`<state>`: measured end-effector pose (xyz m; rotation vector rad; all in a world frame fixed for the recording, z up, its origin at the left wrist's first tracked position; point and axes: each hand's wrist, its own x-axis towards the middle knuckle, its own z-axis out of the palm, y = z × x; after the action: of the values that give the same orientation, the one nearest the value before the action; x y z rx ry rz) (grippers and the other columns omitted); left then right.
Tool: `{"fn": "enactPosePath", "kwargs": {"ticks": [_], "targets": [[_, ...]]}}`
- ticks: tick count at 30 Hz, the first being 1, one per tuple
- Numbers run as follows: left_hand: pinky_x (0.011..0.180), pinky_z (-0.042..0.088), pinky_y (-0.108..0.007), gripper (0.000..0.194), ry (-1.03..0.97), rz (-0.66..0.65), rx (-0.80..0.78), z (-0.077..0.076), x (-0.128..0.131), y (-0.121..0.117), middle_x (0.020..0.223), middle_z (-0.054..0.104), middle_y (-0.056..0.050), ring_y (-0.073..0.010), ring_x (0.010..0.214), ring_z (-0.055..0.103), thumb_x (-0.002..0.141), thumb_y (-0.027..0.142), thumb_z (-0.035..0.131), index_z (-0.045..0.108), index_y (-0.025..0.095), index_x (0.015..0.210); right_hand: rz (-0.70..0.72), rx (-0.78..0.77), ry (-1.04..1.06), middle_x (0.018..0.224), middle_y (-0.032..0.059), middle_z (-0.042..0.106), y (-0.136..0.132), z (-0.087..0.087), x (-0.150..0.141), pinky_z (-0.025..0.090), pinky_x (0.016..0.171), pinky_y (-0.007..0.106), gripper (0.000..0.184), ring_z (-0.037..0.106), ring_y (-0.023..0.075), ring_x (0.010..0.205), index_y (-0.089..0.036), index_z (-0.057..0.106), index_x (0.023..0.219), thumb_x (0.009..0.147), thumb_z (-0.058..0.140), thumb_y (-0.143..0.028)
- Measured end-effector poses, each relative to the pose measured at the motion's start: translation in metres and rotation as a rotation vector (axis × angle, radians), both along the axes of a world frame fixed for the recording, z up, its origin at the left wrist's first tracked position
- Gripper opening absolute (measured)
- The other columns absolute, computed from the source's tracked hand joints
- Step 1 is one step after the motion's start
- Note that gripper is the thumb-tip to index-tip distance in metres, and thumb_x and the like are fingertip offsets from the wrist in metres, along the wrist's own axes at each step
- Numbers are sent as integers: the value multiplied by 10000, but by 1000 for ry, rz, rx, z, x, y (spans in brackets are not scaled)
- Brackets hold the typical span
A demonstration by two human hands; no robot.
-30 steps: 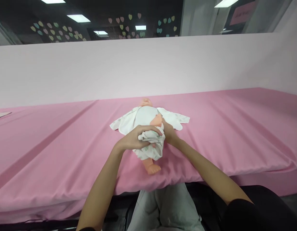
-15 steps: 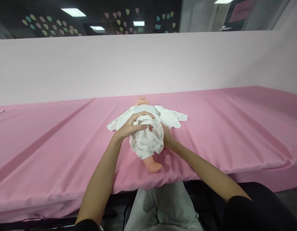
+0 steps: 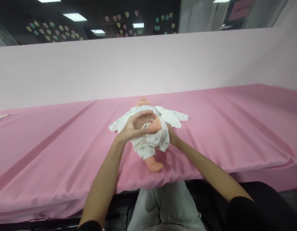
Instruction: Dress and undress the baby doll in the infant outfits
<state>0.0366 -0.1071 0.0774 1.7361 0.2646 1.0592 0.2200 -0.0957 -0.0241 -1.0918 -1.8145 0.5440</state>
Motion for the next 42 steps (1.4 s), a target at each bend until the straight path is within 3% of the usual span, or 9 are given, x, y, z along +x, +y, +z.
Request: {"fn": "enactPosePath", "kwargs": {"ticks": [3, 11, 19, 23, 28, 31, 36, 38, 42], "targets": [[981, 371, -416, 515, 255, 93, 189, -3, 12, -8, 1097, 612, -79, -280, 1087, 518, 544, 97, 705, 651, 204, 1045, -21, -103, 246, 864, 58, 603, -9, 13, -1, 464, 771, 347, 120, 522, 191, 806, -190, 564, 826, 748, 577, -280], [968, 370, -333, 413, 175, 198, 211, -11, 16, -3, 1092, 615, -72, -251, 1074, 528, 635, 87, 597, 640, 168, 1038, 360, -367, 652, 831, 26, 644, -30, 45, 6, 474, 735, 317, 223, 567, 195, 837, -166, 616, 831, 616, 594, -219], [996, 330, -360, 444, 36, 417, 314, -31, 29, -6, 1173, 546, -109, -262, 1116, 480, 677, 138, 619, 552, 174, 1114, 135, -194, 745, 782, 3, 612, -32, 49, 7, 436, 646, 271, 148, 546, 153, 734, -185, 598, 725, 693, 597, -330], [1013, 313, -391, 550, 31, 486, 420, -42, 32, -7, 1228, 516, -123, -284, 1162, 445, 621, 115, 660, 524, 188, 1149, 156, -275, 784, 641, -7, 552, -34, 53, 9, 429, 599, 278, 274, 516, 142, 626, -193, 512, 610, 705, 606, -433], [947, 360, -376, 485, 26, 513, 491, -41, 32, -9, 1110, 571, -93, -262, 1051, 504, 608, 122, 675, 552, 205, 1069, 190, -325, 813, 767, 28, 638, -32, 58, 10, 463, 684, 317, 233, 584, 198, 777, -201, 571, 816, 724, 547, -415], [902, 383, -364, 425, -22, 536, 526, -40, 33, -12, 1040, 583, -78, -250, 988, 522, 581, 119, 685, 581, 209, 983, 165, -373, 824, 780, 46, 647, -29, 59, 13, 462, 727, 340, 278, 590, 216, 812, -191, 575, 819, 760, 437, -425], [835, 403, -370, 346, -54, 606, 589, -42, 32, -15, 997, 571, -85, -251, 924, 524, 533, 145, 709, 584, 211, 849, 154, -458, 922, 642, 2, 574, -20, 53, 23, 430, 623, 299, 148, 530, 172, 633, -205, 513, 680, 708, 484, -346], [814, 394, -373, 304, 32, 559, 709, -41, 33, -19, 966, 590, -86, -250, 889, 529, 554, 179, 711, 578, 209, 826, 112, -421, 908, 567, -33, 485, -15, 49, 27, 374, 544, 262, 128, 442, 127, 536, -205, 458, 613, 663, 543, -286], [715, 363, -350, 53, 375, 271, 1072, -42, 46, -35, 824, 632, -76, -212, 753, 532, 724, 207, 591, 580, 195, 775, -50, -282, 693, 525, -65, 321, -9, 41, 31, 237, 481, 235, 275, 293, 83, 489, -196, 351, 526, 641, 593, -260]]}}
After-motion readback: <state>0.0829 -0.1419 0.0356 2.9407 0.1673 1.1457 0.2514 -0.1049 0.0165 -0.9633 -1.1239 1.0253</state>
